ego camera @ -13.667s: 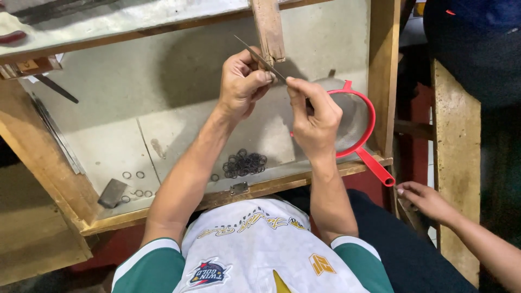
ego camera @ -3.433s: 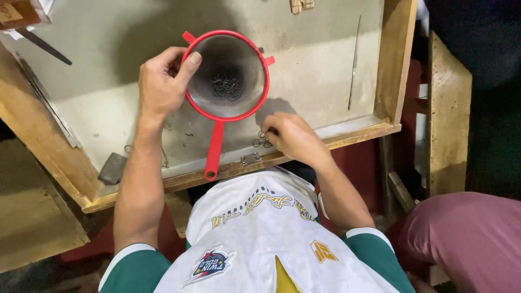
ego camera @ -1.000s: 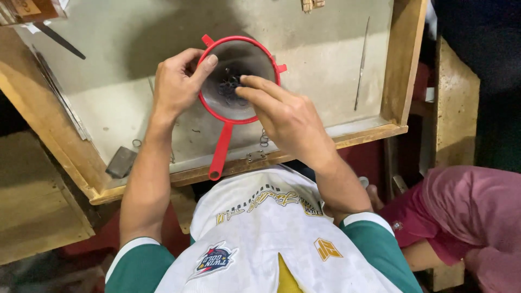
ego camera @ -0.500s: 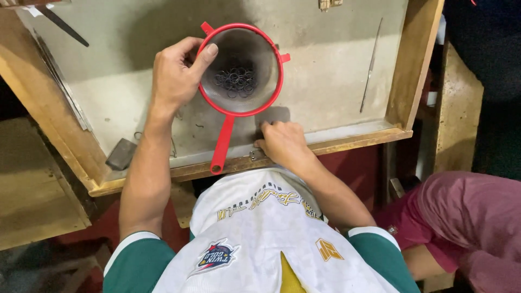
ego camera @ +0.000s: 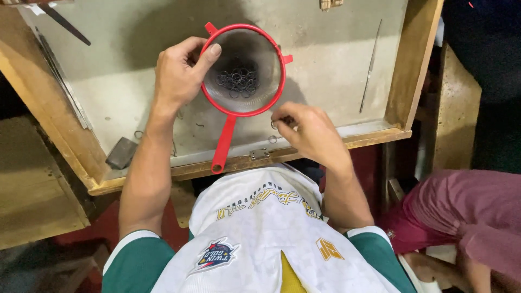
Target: Sifting and cleaning small metal rings using a sieve and a brush at a jewelry workbench.
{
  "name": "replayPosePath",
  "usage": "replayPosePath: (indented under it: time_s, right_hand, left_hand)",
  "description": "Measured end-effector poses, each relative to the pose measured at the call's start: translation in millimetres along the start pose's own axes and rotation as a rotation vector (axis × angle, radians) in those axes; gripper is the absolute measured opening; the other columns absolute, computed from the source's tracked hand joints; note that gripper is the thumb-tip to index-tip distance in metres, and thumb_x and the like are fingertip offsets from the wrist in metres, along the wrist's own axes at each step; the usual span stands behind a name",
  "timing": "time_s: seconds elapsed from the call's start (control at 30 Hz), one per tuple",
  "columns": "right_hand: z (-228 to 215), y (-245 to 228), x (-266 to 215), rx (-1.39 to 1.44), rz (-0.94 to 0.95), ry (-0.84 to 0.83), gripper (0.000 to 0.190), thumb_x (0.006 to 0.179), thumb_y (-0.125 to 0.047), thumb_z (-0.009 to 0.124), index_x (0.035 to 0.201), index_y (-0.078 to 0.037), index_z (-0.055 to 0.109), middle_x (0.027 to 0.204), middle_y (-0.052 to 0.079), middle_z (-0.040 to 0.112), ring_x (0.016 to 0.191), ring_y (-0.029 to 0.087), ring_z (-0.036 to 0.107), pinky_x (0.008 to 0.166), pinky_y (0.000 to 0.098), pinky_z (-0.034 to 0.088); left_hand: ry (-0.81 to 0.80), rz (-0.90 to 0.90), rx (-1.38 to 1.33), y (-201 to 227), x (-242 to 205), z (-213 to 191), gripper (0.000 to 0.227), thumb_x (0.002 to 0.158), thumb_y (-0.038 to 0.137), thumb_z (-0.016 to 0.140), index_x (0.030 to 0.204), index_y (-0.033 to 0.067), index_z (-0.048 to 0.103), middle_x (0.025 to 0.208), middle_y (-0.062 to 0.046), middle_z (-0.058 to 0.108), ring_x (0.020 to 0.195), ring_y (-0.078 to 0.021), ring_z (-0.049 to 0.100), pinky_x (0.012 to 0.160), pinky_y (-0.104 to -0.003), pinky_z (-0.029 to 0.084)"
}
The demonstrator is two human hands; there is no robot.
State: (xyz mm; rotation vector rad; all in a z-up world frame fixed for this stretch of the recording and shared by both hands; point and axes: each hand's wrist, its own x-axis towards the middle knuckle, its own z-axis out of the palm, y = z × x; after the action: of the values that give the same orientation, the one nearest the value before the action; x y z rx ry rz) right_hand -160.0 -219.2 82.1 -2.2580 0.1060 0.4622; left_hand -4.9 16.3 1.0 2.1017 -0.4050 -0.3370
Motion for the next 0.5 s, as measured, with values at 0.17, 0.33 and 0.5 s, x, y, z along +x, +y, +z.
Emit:
replayPosePath:
  time_s: [0.17, 0.33, 0.5]
  right_hand:
    - [-20.4, -32.4, -2.3, 0.081, -0.374, 0.244, 0.021, 0.102, -0.004, 0.066, 0.123, -0.001, 0.068, 0.132, 0.018, 0.069, 0.125, 0.028, 0.068, 0.109, 0.0368, 0.053]
    - [-0.9, -3.6, -3.8, 0.074, -0.138, 0.311, 0.012, 0.096, -0.006, 0.072, 0.107, -0.009, 0.075, 0.076, 0.010, 0.074, 0.071, 0.028, 0.074, 0.068, 0.0378, 0.060]
    - [68.7, 43.3, 15.9, -0.546, 0.293, -0.299, 0.037, 0.089, -0.044, 0.071, 0.094, -0.009, 0.078, 0.087, 0.018, 0.078, 0.090, 0.040, 0.076, 0.080, 0.0492, 0.058]
  left_hand:
    - [-0.021, -0.002, 0.002, 6.4, -2.8, 4.1, 0.032, 0.105, 0.045, 0.066, 0.101, 0.0145, 0.075, 0.068, 0.007, 0.054, 0.064, -0.0083, 0.046, 0.062, -0.029, 0.039]
    - [0.027, 0.002, -0.053, -12.8, 0.1, 6.6, 0.023, 0.105, 0.043, 0.073, 0.107, 0.0205, 0.077, 0.068, -0.006, 0.065, 0.065, -0.0205, 0.064, 0.064, -0.036, 0.051]
    - [-0.015, -0.048, -0.036, -6.6, -0.4, 5.1, 0.024, 0.104, 0.045, 0.072, 0.107, 0.0217, 0.077, 0.070, -0.006, 0.066, 0.067, -0.0185, 0.065, 0.067, -0.035, 0.052]
